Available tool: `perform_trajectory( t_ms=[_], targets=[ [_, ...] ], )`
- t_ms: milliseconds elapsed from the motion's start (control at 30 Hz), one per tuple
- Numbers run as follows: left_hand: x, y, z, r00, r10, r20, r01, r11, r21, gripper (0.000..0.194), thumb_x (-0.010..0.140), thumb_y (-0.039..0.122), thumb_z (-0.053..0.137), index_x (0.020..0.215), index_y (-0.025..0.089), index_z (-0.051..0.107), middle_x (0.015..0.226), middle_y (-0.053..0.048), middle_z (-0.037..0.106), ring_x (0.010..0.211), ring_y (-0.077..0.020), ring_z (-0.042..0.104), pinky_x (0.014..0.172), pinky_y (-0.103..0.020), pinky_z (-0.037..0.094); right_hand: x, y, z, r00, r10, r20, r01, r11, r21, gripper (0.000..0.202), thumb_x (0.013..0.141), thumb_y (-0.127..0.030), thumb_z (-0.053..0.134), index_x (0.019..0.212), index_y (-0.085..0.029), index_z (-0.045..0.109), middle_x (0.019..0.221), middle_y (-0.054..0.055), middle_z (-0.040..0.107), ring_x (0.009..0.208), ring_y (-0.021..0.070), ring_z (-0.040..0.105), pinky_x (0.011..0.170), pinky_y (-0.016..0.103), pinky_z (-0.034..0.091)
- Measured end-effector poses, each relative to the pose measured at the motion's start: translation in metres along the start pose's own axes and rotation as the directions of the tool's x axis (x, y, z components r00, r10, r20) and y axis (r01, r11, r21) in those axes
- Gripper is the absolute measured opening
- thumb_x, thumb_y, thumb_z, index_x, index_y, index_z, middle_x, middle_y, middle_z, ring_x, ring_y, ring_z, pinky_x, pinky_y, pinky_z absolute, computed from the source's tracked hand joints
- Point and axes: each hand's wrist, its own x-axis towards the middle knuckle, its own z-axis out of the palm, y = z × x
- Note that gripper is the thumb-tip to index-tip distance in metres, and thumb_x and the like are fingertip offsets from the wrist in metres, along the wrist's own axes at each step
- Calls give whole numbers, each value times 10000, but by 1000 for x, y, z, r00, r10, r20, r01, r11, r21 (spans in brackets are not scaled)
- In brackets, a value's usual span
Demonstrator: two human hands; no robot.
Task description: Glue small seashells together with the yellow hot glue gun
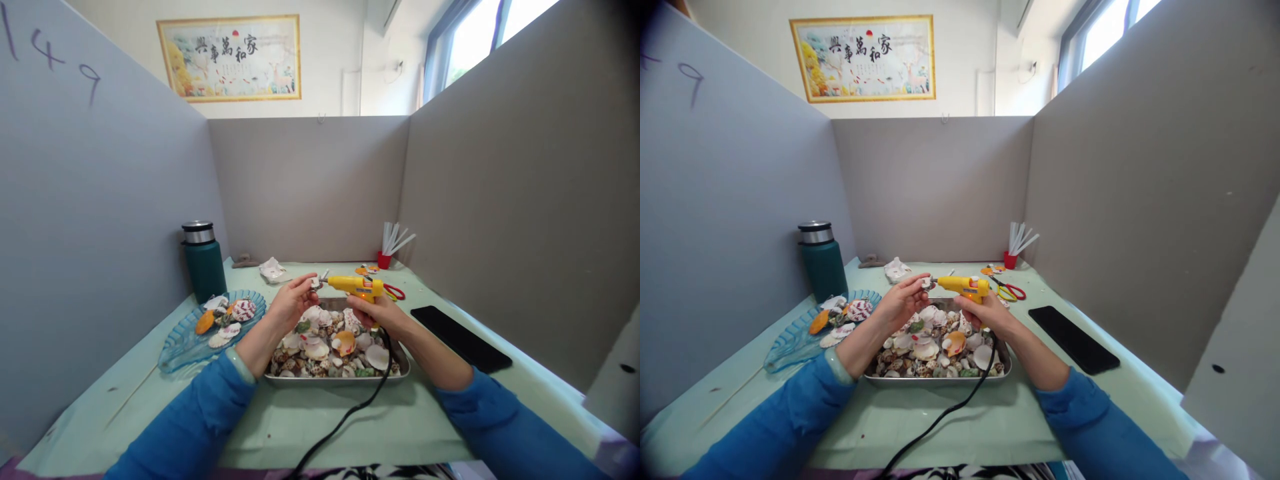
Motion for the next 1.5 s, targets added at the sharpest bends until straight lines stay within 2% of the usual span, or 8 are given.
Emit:
perform_trajectory(
  t_ms=[233,367,533,700,1067,1267,1500],
  targets=[
    [0,1,1,1000,-15,8,15,1000,-27,280,742,164,644,1017,115,620,868,-95,650,598,-90,571,646,-256,496,1,2,0,1000,-20,-5,20,1000,4,452,739,-522,561,490,-163,445,421,-36,424,366,56,378,369,189,312],
    [-1,1,1,999,-29,15,30,999,-29,262,745,154,639,1003,114,625,885,-101,655,593,-89,577,640,-256,505,1,1,0,999,-35,-14,35,999,16,461,745,-517,556,468,-170,433,413,-34,422,356,57,372,368,200,316],
    [-2,3,2,999,-46,22,47,997,-54,242,756,152,627,995,112,638,821,-87,653,586,-91,582,618,-238,501,0,0,1,1000,-23,-6,23,1000,3,475,731,-544,557,468,-167,436,410,-34,421,358,57,374,368,200,318],
    [-2,2,2,999,-46,27,47,997,-56,218,770,147,609,982,110,642,847,-92,654,584,-85,579,614,-232,498,1,2,0,999,-34,-7,34,999,-5,479,737,-550,547,469,-168,436,415,-32,421,362,60,378,376,202,319],
    [-3,4,4,998,-58,27,59,997,-52,209,771,167,611,968,104,646,679,-41,611,551,-90,568,596,-230,493,0,1,0,999,-30,21,31,999,-24,472,749,-528,541,461,-168,437,407,-34,414,371,57,368,393,199,306],
    [-4,3,4,998,-55,13,55,997,-44,213,752,199,642,945,111,645,660,-27,601,548,-88,567,582,-220,488,-1,1,0,999,-37,12,38,999,-38,470,751,-524,542,458,-170,442,402,-36,417,365,56,372,382,191,302],
    [-1,1,1,999,-37,12,38,998,-48,217,727,222,674,911,109,648,641,-16,590,540,-83,558,564,-209,480,7,20,0,998,-56,34,55,998,38,454,751,-533,563,501,-169,459,415,-37,423,353,57,369,364,198,289]
  ],
)
